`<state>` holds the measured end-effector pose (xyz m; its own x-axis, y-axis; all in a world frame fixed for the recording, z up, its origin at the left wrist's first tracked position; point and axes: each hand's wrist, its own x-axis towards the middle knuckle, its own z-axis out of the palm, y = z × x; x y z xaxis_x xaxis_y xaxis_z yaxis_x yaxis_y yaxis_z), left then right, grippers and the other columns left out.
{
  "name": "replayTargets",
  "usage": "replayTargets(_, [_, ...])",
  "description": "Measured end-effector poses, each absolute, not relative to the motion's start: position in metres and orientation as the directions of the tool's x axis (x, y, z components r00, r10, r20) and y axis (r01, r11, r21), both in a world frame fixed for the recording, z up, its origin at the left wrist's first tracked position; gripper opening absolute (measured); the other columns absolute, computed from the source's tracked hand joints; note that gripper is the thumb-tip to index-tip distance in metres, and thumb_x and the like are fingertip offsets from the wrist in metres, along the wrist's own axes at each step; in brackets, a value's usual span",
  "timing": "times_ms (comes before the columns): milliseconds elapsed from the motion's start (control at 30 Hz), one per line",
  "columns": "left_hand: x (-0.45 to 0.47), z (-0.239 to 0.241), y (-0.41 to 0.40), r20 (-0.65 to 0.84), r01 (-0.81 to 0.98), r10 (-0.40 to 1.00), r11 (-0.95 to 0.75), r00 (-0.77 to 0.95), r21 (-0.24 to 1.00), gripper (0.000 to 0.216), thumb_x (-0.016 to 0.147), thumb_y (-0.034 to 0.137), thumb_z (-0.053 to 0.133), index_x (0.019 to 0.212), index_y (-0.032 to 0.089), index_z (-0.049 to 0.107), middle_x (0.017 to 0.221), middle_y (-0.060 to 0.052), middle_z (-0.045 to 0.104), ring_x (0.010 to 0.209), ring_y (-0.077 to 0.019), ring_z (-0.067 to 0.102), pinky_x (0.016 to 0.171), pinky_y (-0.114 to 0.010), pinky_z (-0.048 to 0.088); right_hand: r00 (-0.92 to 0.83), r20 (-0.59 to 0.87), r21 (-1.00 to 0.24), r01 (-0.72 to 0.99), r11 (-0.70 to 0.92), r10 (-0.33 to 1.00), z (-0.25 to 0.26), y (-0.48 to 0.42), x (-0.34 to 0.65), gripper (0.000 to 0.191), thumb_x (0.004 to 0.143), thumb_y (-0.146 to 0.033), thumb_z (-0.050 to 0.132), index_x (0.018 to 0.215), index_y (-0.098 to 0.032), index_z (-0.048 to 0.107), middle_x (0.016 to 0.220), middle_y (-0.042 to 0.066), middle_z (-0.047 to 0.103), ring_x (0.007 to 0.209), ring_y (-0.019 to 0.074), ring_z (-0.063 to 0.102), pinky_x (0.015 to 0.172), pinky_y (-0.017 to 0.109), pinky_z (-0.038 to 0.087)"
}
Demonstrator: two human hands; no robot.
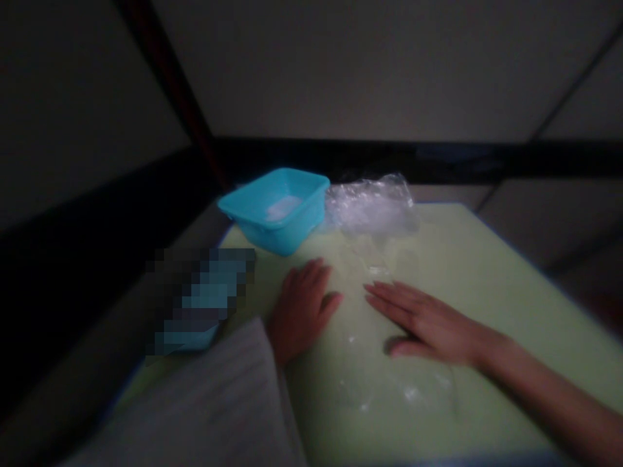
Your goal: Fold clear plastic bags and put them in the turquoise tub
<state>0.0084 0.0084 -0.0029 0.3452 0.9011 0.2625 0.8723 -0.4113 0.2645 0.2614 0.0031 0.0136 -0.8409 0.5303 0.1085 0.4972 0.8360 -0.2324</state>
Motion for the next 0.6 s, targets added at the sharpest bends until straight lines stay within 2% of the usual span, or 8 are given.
replayTargets(133, [0.005, -0.006, 0.016, 0.289, 0.858, 0.897, -0.416, 0.334, 0.301, 0.032, 0.087, 0.029, 0.052, 0.114, 0.013, 0.052, 0.131, -0.016, 0.05, 0.123, -0.0288, 0.045, 0.104, -0.047, 0.034, -0.844, 0.1, -0.217, 0.499, 0.839, 0.528, 0.013, 0.003, 0.261, 0.074, 0.088, -0.055, 0.047, 0.145, -0.014, 0.025, 0.148, 0.014, 0.029, 0.138, 0.0263, 0.024, 0.112, 0.047, 0.023])
replayTargets(267, [0.005, -0.007, 0.023, 0.344, 0.801, 0.892, -0.425, 0.293, 0.421, 0.005, 0.082, 0.016, 0.054, 0.086, 0.017, 0.057, 0.113, -0.011, 0.06, 0.11, -0.024, 0.054, 0.098, -0.04, 0.042, -0.848, 0.079, -0.181, 0.505, 0.844, 0.525, 0.013, 0.003, 0.261, 0.073, 0.088, -0.056, 0.045, 0.144, -0.012, 0.026, 0.149, 0.014, 0.028, 0.138, 0.0261, 0.023, 0.112, 0.047, 0.024])
replayTargets(333, [0.007, -0.004, 0.025, 0.357, 0.785, 0.891, -0.426, 0.279, 0.45, 0.011, 0.082, 0.011, 0.051, 0.074, 0.018, 0.054, 0.103, -0.009, 0.062, 0.104, -0.0229, 0.056, 0.094, -0.04, 0.044, -0.85, 0.075, -0.167, 0.505, 0.847, 0.522, 0.013, 0.004, 0.261, 0.073, 0.088, -0.056, 0.044, 0.144, -0.012, 0.025, 0.149, 0.014, 0.027, 0.138, 0.0257, 0.023, 0.112, 0.047, 0.024])
replayTargets(600, [0.011, 0.006, 0.019, 0.518, 0.713, 0.826, -0.5, 0.223, 0.491, 0.011, 0.083, 0.009, 0.052, 0.075, 0.017, 0.055, 0.105, -0.008, 0.059, 0.103, -0.0214, 0.054, 0.093, -0.039, 0.043, -0.842, 0.083, -0.167, 0.515, 0.841, 0.533, 0.013, 0.003, 0.261, 0.073, 0.089, -0.056, 0.044, 0.145, -0.013, 0.024, 0.149, 0.015, 0.027, 0.137, 0.0265, 0.024, 0.111, 0.048, 0.024])
